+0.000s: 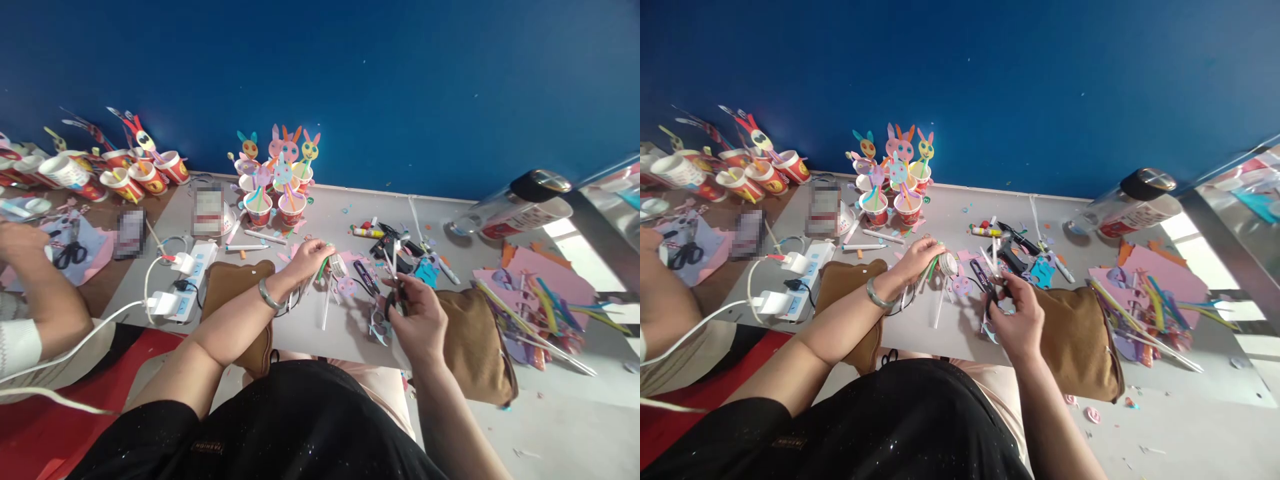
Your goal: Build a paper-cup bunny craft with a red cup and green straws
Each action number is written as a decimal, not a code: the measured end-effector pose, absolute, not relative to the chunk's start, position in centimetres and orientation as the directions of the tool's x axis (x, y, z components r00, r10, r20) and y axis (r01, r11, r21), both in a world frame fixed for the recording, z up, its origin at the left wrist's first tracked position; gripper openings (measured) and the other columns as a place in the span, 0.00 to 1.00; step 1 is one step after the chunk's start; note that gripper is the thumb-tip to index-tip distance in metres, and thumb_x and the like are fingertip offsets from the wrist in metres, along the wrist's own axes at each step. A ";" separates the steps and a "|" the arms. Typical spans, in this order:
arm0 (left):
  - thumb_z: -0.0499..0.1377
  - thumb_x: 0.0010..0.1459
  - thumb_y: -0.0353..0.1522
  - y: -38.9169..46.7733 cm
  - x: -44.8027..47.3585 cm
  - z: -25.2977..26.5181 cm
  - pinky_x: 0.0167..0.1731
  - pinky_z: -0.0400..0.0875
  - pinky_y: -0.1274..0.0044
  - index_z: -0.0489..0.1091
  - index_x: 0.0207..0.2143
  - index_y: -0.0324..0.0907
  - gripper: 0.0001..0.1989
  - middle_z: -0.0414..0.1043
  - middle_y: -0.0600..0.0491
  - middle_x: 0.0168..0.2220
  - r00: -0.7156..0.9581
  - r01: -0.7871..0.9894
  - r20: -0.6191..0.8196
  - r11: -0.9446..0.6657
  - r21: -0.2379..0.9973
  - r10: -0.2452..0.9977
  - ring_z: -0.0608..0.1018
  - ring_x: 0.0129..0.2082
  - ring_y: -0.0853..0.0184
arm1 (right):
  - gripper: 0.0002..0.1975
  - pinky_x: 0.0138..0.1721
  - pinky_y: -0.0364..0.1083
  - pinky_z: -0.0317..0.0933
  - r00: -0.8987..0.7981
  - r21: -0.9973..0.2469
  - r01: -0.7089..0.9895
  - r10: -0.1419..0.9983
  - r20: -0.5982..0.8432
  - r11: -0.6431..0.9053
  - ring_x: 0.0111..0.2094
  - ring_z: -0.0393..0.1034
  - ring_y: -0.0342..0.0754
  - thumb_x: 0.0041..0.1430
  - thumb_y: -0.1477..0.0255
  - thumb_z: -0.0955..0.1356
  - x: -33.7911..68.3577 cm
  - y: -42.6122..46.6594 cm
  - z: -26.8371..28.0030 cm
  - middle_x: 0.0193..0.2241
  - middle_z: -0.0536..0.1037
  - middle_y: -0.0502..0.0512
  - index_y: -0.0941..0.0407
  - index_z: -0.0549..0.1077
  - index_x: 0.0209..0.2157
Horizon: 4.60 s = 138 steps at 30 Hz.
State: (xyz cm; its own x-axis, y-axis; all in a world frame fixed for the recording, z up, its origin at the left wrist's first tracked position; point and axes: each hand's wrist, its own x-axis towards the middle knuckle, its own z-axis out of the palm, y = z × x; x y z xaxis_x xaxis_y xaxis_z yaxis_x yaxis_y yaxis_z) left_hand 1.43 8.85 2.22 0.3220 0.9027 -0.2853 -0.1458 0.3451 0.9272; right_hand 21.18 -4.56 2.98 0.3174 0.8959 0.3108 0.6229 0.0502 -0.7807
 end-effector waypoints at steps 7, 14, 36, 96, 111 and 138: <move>0.64 0.54 0.37 8.8 1.4 1.5 0.26 0.64 0.81 0.66 0.25 0.40 0.13 0.66 0.60 0.21 0.364 -0.220 -0.226 0.319 0.922 0.903 0.69 0.22 0.75 | 0.25 0.41 0.50 0.69 0.214 -0.833 0.531 0.927 0.309 0.155 0.35 0.74 0.48 0.52 0.70 0.72 16.0 -0.1 2.2 0.41 0.80 0.56 0.53 0.71 0.53; 0.64 0.55 0.38 9.0 1.0 2.1 0.26 0.66 0.79 0.67 0.29 0.39 0.12 0.71 0.57 0.23 0.450 -0.224 -0.256 0.386 0.895 0.856 0.74 0.22 0.73 | 0.23 0.32 0.45 0.66 0.181 -0.866 0.483 0.954 0.238 0.125 0.28 0.69 0.44 0.50 0.69 0.72 16.5 0.9 3.3 0.31 0.76 0.50 0.53 0.70 0.50; 0.66 0.56 0.43 8.4 0.9 3.1 0.32 0.74 0.75 0.73 0.40 0.37 0.18 0.77 0.48 0.27 0.711 -0.348 -0.146 0.525 0.777 0.687 0.80 0.28 0.67 | 0.21 0.33 0.46 0.62 -0.007 -0.740 0.642 0.966 0.257 0.202 0.29 0.68 0.46 0.49 0.72 0.68 21.3 3.3 4.7 0.29 0.75 0.50 0.55 0.70 0.48; 0.67 0.51 0.45 8.6 1.2 3.5 0.30 0.72 0.75 0.63 0.31 0.42 0.20 0.74 0.55 0.27 0.472 -0.433 -0.186 0.410 0.803 0.862 0.77 0.27 0.68 | 0.25 0.20 0.42 0.55 -0.069 -0.978 0.009 0.976 -0.207 -0.207 0.17 0.61 0.40 0.56 0.47 0.70 15.2 0.1 3.0 0.18 0.70 0.45 0.55 0.71 0.40; 0.67 0.56 0.39 9.3 1.5 2.7 0.46 0.72 0.70 0.69 0.31 0.38 0.14 0.78 0.48 0.40 0.342 -0.487 -0.214 0.367 0.793 0.915 0.80 0.36 0.67 | 0.23 0.27 0.45 0.63 0.075 -0.810 0.585 0.997 0.002 -0.042 0.23 0.69 0.46 0.55 0.56 0.72 21.4 -2.5 4.7 0.24 0.77 0.50 0.54 0.73 0.48; 0.64 0.56 0.42 9.1 0.9 3.5 0.25 0.69 0.79 0.60 0.32 0.41 0.18 0.79 0.50 0.35 0.328 -0.452 -0.204 0.343 0.823 0.922 0.77 0.22 0.73 | 0.12 0.42 0.49 0.64 -0.432 -0.184 0.881 0.900 0.061 0.435 0.45 0.72 0.54 0.67 0.68 0.63 23.1 2.5 4.3 0.43 0.79 0.59 0.52 0.77 0.46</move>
State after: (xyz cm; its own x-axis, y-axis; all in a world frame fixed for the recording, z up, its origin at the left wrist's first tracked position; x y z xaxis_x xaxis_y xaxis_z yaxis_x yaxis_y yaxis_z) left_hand 0.91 9.15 3.50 0.3283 0.9222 -0.2043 -0.4522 0.3433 0.8232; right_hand 23.11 2.47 4.26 -0.4318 0.8999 0.0611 0.8813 0.4354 -0.1836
